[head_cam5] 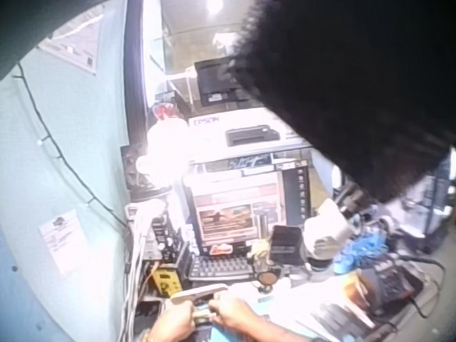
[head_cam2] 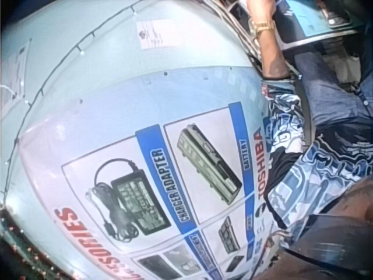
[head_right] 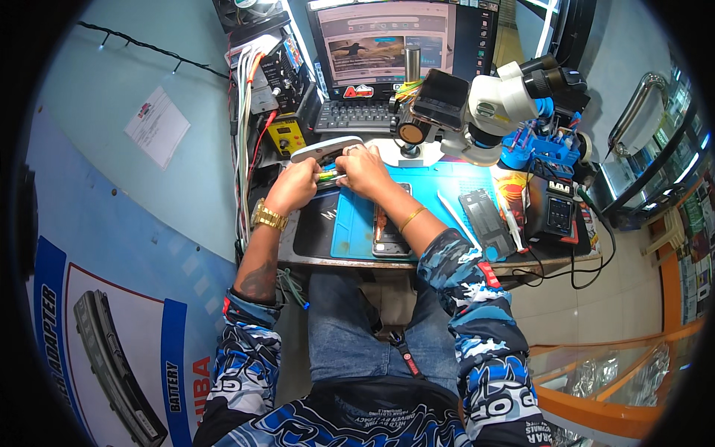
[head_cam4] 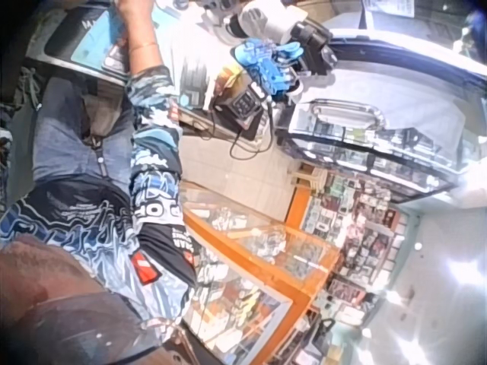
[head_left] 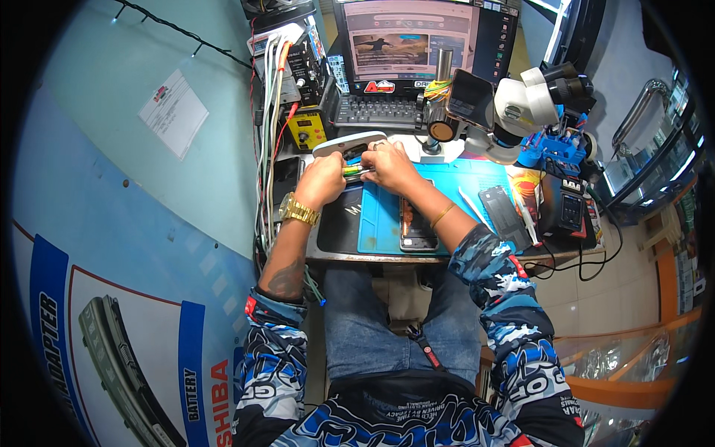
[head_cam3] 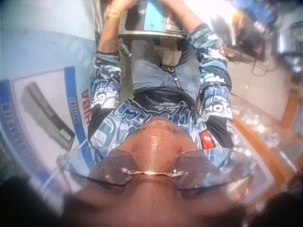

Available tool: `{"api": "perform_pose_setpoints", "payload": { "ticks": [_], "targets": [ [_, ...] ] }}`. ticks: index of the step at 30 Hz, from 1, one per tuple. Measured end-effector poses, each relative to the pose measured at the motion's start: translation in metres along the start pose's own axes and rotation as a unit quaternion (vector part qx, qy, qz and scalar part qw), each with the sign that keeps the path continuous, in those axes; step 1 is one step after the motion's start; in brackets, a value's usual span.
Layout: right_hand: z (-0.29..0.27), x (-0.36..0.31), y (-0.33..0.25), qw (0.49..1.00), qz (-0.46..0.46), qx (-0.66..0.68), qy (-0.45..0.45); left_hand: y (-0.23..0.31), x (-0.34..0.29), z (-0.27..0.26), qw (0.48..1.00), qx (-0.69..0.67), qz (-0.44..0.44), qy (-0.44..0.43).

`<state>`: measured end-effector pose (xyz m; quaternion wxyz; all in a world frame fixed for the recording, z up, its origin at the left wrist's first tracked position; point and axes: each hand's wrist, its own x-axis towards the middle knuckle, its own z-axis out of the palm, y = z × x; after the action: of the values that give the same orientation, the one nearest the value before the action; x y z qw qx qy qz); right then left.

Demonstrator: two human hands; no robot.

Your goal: The person works on a disassembled smartphone at a cluttered electronics repair bench. They use a yellow-handled screwdriver to manipulate internal components, then connect a power adapter to a multimeter and place the phone on the bench.

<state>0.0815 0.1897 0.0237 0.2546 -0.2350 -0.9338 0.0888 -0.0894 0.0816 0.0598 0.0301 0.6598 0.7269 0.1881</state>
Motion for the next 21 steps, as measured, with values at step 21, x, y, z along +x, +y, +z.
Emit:
{"api": "perform_pose_setpoints", "payload": {
  "ticks": [21],
  "targets": [
    [-0.040,-0.014,0.010,0.995,-0.070,-0.074,-0.023,-0.009,0.005,-0.013,0.988,0.016,0.140,-0.064]
  ]
}}
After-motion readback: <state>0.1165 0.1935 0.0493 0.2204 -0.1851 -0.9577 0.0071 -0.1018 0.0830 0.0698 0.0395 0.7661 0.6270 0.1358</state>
